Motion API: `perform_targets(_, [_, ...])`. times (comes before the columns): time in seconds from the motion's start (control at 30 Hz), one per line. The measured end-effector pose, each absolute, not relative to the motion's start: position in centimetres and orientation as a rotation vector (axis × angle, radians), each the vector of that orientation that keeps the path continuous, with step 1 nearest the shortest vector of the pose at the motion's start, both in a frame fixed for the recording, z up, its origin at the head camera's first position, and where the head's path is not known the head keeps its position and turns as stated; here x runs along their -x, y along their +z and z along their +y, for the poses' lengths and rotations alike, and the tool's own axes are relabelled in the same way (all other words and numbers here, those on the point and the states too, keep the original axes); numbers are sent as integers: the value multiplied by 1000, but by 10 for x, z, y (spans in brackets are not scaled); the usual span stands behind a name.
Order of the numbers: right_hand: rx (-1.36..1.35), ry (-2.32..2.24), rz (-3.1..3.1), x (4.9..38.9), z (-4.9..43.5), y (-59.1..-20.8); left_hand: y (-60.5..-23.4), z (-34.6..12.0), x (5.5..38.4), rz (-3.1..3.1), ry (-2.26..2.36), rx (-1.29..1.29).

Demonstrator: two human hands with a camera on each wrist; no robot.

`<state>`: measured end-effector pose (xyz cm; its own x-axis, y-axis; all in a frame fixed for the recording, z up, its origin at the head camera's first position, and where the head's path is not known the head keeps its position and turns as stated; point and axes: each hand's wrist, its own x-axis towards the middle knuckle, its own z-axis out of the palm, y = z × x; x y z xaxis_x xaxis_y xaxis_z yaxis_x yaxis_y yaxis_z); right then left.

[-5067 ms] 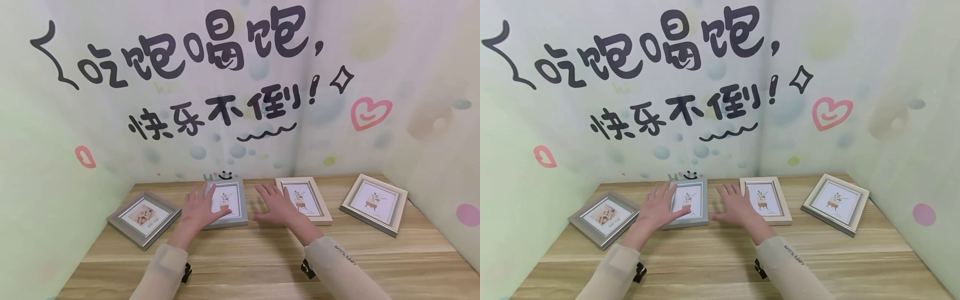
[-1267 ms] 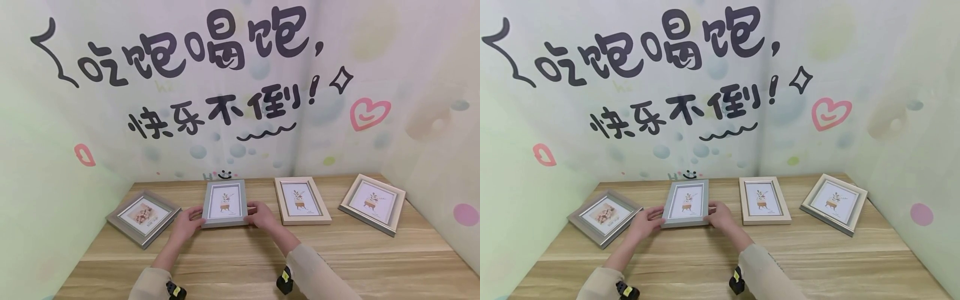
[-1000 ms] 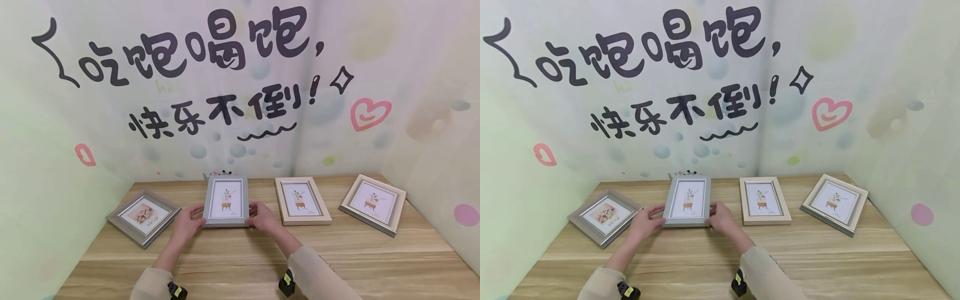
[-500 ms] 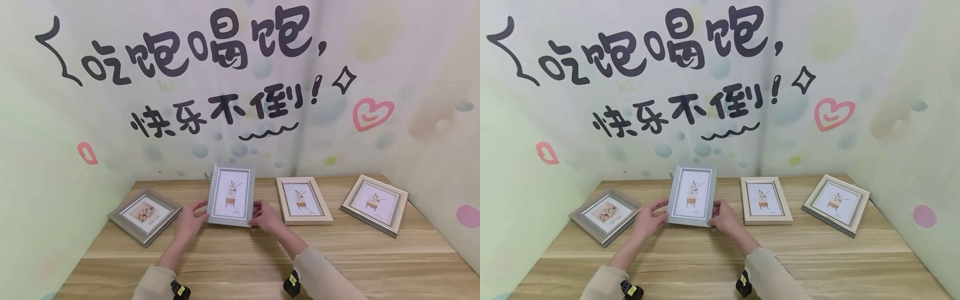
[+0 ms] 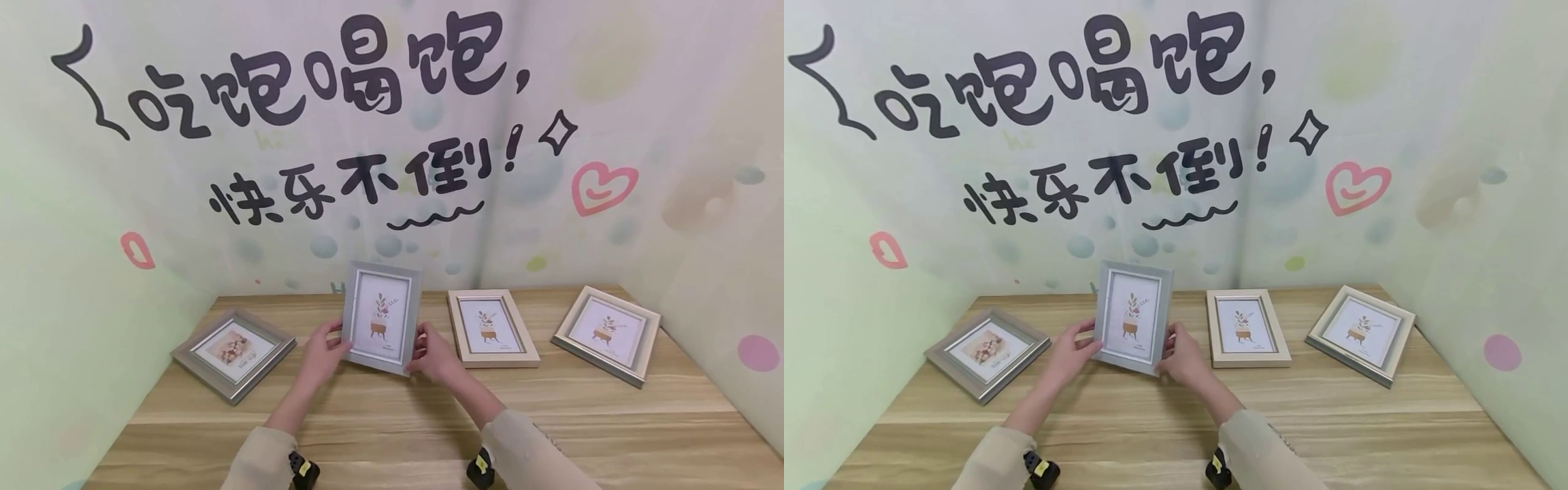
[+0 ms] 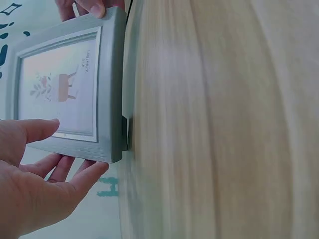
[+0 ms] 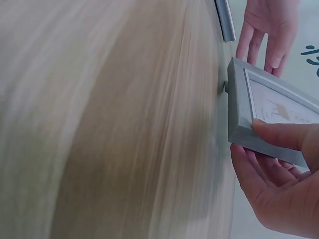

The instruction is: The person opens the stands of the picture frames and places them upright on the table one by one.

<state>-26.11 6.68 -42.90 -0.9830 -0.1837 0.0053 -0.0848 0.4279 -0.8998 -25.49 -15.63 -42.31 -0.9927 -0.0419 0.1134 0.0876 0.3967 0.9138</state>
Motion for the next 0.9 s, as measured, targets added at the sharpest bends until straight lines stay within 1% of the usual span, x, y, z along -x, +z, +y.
perform_targets(0.53, [419,-1387,2746,247,70,-424,-422,-151,257,-2548,-1615,84])
perform_targets(0.7, [446,-1376,2749,245,73,-425,-408,-154,252,-2527,-1321,147])
perform_targets(0.9, [479,-1335,2775,242,74,-424,-374,-145,244,-2375,-811,430])
